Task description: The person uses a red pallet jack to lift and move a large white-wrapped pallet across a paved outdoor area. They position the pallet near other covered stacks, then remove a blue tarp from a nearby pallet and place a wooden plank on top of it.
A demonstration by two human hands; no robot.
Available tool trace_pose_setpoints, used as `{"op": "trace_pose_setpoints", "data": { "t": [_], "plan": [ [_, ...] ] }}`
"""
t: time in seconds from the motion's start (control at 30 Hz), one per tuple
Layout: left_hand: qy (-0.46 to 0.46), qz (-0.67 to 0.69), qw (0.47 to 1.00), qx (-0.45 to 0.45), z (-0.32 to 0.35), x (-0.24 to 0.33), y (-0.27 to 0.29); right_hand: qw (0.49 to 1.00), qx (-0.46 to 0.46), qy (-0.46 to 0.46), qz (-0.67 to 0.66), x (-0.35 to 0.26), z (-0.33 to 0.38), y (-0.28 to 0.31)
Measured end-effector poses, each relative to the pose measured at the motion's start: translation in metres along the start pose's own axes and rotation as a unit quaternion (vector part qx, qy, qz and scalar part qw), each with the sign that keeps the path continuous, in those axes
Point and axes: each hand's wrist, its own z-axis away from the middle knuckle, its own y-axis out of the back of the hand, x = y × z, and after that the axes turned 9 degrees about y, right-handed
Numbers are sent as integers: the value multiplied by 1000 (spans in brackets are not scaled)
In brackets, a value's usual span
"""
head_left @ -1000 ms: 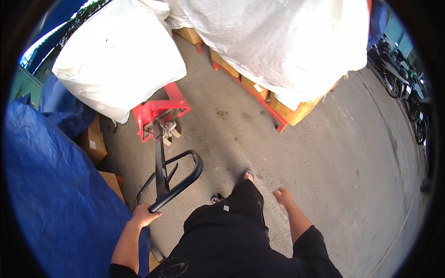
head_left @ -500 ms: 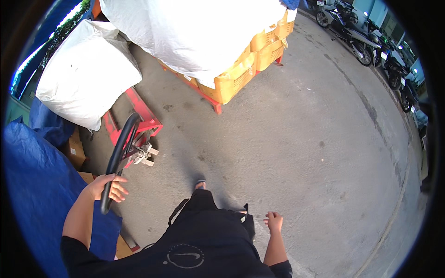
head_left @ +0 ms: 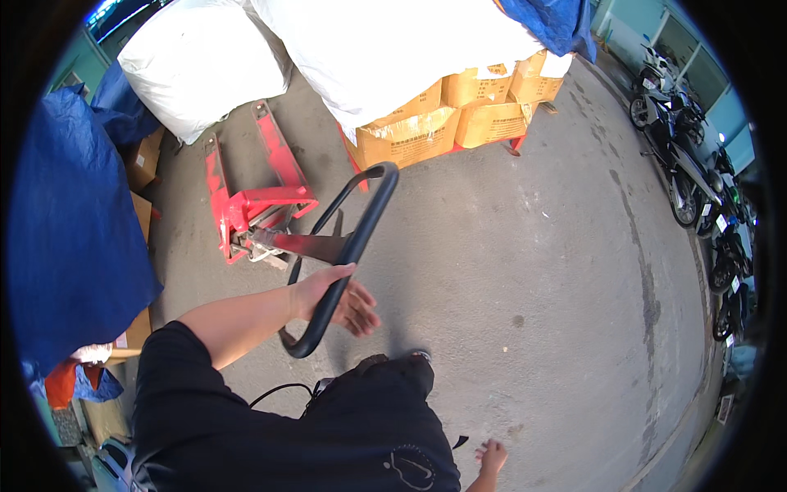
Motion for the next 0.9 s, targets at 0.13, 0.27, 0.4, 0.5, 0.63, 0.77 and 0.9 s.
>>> {"op": "trace_pose_setpoints", "data": {
  "t": [0.13, 0.27, 0.4, 0.5, 0.63, 0.77, 0.9],
  "plan": [
    [-36, -76, 991, 107, -119, -14, -63, 983, -79, -165, 12, 102, 3, 88],
    [-63, -178, 959, 209, -231, -33, -121, 964, -177, -187, 69, 142, -73, 180],
    [-131, -142, 941, 279, -343, -73, -185, 962, -209, -120, 125, 116, -238, 320],
    [-102, -170, 918, 344, -413, -112, -239, 978, -161, -40, 127, 26, -412, 424],
    [-72, -208, 900, 376, -500, -180, -294, 979, -90, 150, 104, -155, -626, 499],
    [-101, -176, 927, 317, -601, -240, -325, 963, -97, 239, 75, -288, -743, 508],
    [-155, -99, 933, 308, -693, -265, -372, 949, -205, 232, 53, -293, -796, 505]
  ]
}}
